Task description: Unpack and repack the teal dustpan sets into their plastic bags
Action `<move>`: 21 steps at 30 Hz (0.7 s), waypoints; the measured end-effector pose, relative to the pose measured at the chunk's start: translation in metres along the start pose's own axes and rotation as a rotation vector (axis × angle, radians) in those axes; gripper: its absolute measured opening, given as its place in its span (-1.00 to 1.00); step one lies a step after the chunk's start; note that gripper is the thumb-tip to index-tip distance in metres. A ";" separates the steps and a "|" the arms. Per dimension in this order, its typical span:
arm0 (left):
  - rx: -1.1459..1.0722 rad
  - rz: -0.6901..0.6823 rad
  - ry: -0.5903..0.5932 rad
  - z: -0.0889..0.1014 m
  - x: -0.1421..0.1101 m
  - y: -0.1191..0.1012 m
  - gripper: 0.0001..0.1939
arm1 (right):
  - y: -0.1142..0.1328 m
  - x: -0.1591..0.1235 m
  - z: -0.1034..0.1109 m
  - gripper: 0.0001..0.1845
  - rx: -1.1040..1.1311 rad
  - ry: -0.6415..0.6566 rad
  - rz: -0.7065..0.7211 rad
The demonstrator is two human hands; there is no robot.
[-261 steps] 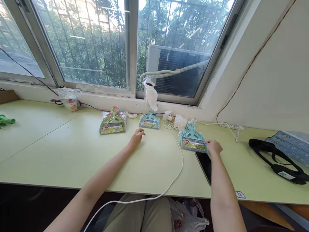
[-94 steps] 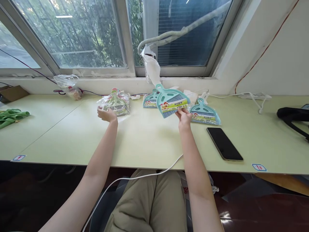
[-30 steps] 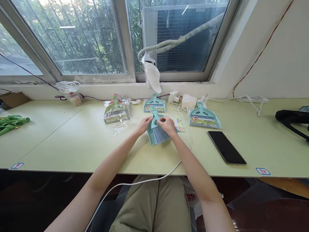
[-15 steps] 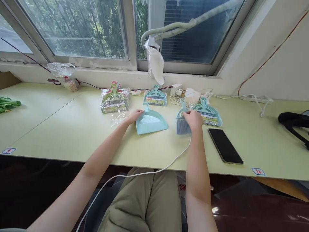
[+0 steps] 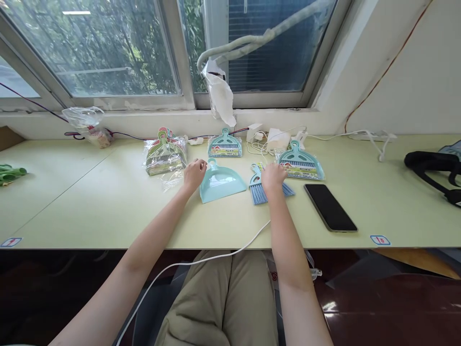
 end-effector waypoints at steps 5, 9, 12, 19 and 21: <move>-0.066 0.007 -0.087 0.009 0.002 0.000 -0.70 | 0.004 -0.003 0.011 -0.81 -0.030 -0.061 0.003; -0.039 0.033 -0.081 0.011 0.003 0.002 -0.69 | 0.010 -0.007 0.015 -0.72 -0.211 0.024 0.033; -0.004 0.048 -0.064 0.011 0.002 0.003 -0.69 | 0.014 -0.008 0.018 -0.67 -0.375 0.107 0.051; 0.063 0.043 -0.030 0.008 0.003 0.004 -0.68 | 0.017 -0.010 0.013 -0.55 -0.521 0.185 0.137; 0.094 0.031 0.019 0.005 0.003 0.005 -0.67 | 0.016 -0.011 0.009 -0.57 -0.553 0.219 0.160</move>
Point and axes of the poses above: each hand's wrist, its own x-axis towards the middle knuckle, its own z-axis out of the back of the hand, y = z × x, the point moved 2 cm from there along x, towards the middle knuckle, and after that the axes turned 14 degrees about -x, right-handed, at the moved point
